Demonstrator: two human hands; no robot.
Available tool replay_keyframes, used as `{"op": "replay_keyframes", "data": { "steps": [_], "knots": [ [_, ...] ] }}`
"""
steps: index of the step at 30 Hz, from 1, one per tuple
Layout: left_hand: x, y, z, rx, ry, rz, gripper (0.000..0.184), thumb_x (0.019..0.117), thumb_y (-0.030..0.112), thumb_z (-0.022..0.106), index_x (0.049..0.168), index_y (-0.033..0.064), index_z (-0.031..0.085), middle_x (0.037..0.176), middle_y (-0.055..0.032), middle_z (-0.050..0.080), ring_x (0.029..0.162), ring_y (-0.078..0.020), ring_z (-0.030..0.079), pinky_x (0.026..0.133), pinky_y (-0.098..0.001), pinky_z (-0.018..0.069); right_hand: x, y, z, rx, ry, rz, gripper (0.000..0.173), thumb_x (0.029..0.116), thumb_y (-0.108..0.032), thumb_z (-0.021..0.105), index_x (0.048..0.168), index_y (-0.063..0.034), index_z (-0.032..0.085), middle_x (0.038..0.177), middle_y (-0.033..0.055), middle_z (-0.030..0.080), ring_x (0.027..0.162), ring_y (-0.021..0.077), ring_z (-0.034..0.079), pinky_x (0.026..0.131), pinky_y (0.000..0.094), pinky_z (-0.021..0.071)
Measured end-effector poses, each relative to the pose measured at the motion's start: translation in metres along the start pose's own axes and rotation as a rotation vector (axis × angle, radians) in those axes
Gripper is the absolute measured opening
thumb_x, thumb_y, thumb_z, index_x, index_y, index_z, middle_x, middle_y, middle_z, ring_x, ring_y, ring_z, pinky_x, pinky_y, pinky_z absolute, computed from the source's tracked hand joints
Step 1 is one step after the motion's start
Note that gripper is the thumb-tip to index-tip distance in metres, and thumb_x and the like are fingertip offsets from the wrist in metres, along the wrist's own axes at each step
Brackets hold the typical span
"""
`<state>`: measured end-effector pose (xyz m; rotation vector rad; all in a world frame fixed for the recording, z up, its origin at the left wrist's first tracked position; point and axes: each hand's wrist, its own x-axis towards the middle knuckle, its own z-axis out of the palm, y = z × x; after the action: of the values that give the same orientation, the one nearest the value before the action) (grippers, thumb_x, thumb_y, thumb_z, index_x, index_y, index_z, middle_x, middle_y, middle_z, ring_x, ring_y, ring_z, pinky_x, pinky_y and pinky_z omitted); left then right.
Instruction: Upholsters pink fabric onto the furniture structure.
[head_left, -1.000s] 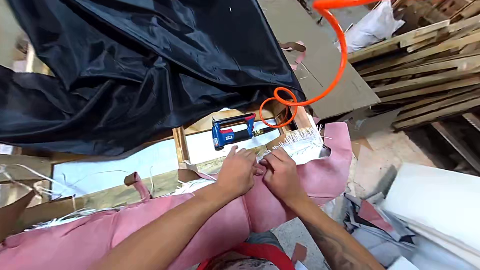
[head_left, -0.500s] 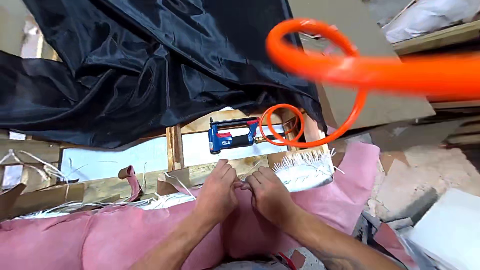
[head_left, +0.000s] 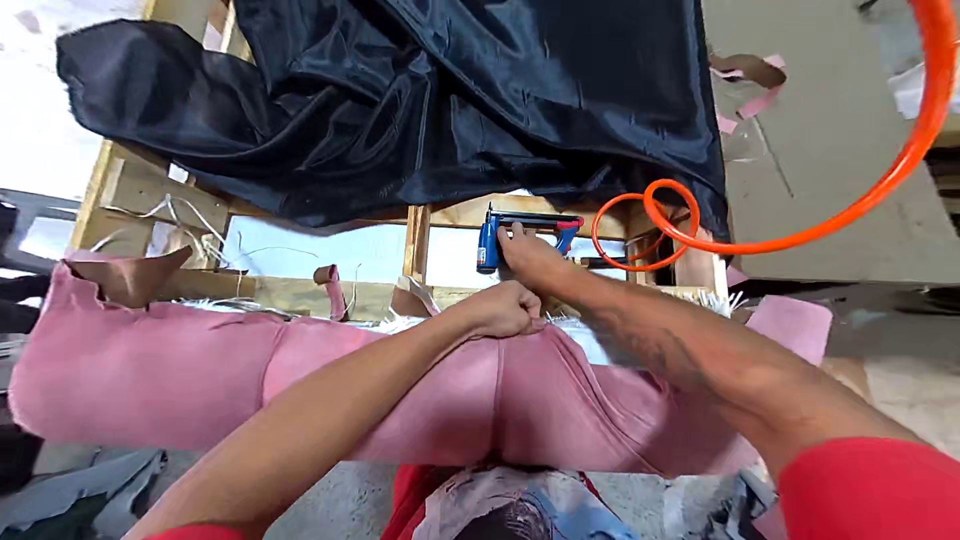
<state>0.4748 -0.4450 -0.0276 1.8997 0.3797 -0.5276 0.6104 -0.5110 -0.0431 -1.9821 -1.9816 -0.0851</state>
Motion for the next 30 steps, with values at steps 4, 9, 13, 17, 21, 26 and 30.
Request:
{"op": "replay_keyframes", "data": {
  "steps": [4,9,13,17,21,26,30],
  "knots": [
    [0.004,-0.009,0.001,-0.019,-0.034,0.046,0.024,0.0968,0.028,0.068,0.088,0.0063,0.071,0.075,-0.0082,0.064,0.072,-0.0223,0.062,0.067,-0.0489,0.0510,0.042,0.030,0.057,-0.011,-0.639,0.217,0.098,0.0773,-0.026,0.084,0.157,-0.0098,0.030,0.150,0.0291,0.037,0.092,0.0444,0.068,0.071,0.0590,0.0601],
    [-0.003,-0.007,0.000,0.003,-0.076,0.034,0.034,0.1016,0.035,0.063,0.101,0.0022,0.072,0.093,-0.0162,0.069,0.089,-0.0312,0.068,0.082,-0.0566,0.0543,0.102,-0.001,-0.067,-0.015,-0.729,0.262,0.105,0.0871,-0.023,0.071,0.166,-0.0301,0.003,0.087,0.0143,0.068,0.065,0.0322,0.066,0.058,0.0561,0.0550],
    [-0.006,-0.002,-0.008,0.068,-0.186,-0.013,0.038,0.1027,0.038,0.060,0.098,0.0017,0.071,0.093,-0.0171,0.068,0.090,-0.0335,0.067,0.080,-0.0581,0.0546,0.104,-0.023,-0.182,0.449,-0.973,0.836,0.088,0.1032,-0.013,0.062,0.161,-0.0512,0.008,0.096,0.0193,0.068,0.053,0.0303,0.067,0.044,0.0497,0.0605],
    [-0.021,0.016,-0.025,0.118,-0.269,-0.074,0.020,0.0976,0.016,0.063,0.106,-0.0003,0.071,0.105,-0.0213,0.070,0.102,-0.0394,0.067,0.085,-0.0632,0.0530,0.076,-0.043,-0.193,0.717,-0.966,1.174,0.073,0.1043,-0.007,0.055,0.158,-0.0461,0.026,0.102,0.0193,0.066,0.053,0.0300,0.065,0.045,0.0454,0.0601],
    [-0.004,0.002,-0.015,0.156,-0.263,-0.066,0.022,0.0915,0.019,0.066,0.110,0.0079,0.071,0.106,-0.0170,0.069,0.101,-0.0371,0.067,0.079,-0.0645,0.0538,0.069,-0.042,-0.173,0.669,-1.081,1.076,0.077,0.1022,-0.010,0.062,0.159,-0.0469,0.025,0.104,0.0200,0.068,0.053,0.0321,0.067,0.046,0.0461,0.0612],
    [-0.012,0.005,-0.021,0.091,-0.258,-0.085,0.020,0.0949,0.017,0.065,0.109,0.0053,0.071,0.104,-0.0180,0.071,0.100,-0.0372,0.068,0.083,-0.0629,0.0538,0.074,-0.053,-0.168,0.621,-1.137,1.076,0.079,0.1019,-0.011,0.063,0.158,-0.0488,0.023,0.108,0.0207,0.069,0.055,0.0322,0.068,0.047,0.0454,0.0615],
    [-0.003,-0.002,-0.019,0.196,-0.228,-0.105,0.019,0.0927,0.022,0.068,0.109,0.0116,0.071,0.101,-0.0152,0.070,0.099,-0.0357,0.068,0.081,-0.0643,0.0533,0.067,-0.060,-0.171,0.678,-1.077,1.144,0.077,0.1016,-0.013,0.065,0.157,-0.0453,0.022,0.097,0.0209,0.067,0.051,0.0308,0.065,0.045,0.0445,0.0602]
  ]
}}
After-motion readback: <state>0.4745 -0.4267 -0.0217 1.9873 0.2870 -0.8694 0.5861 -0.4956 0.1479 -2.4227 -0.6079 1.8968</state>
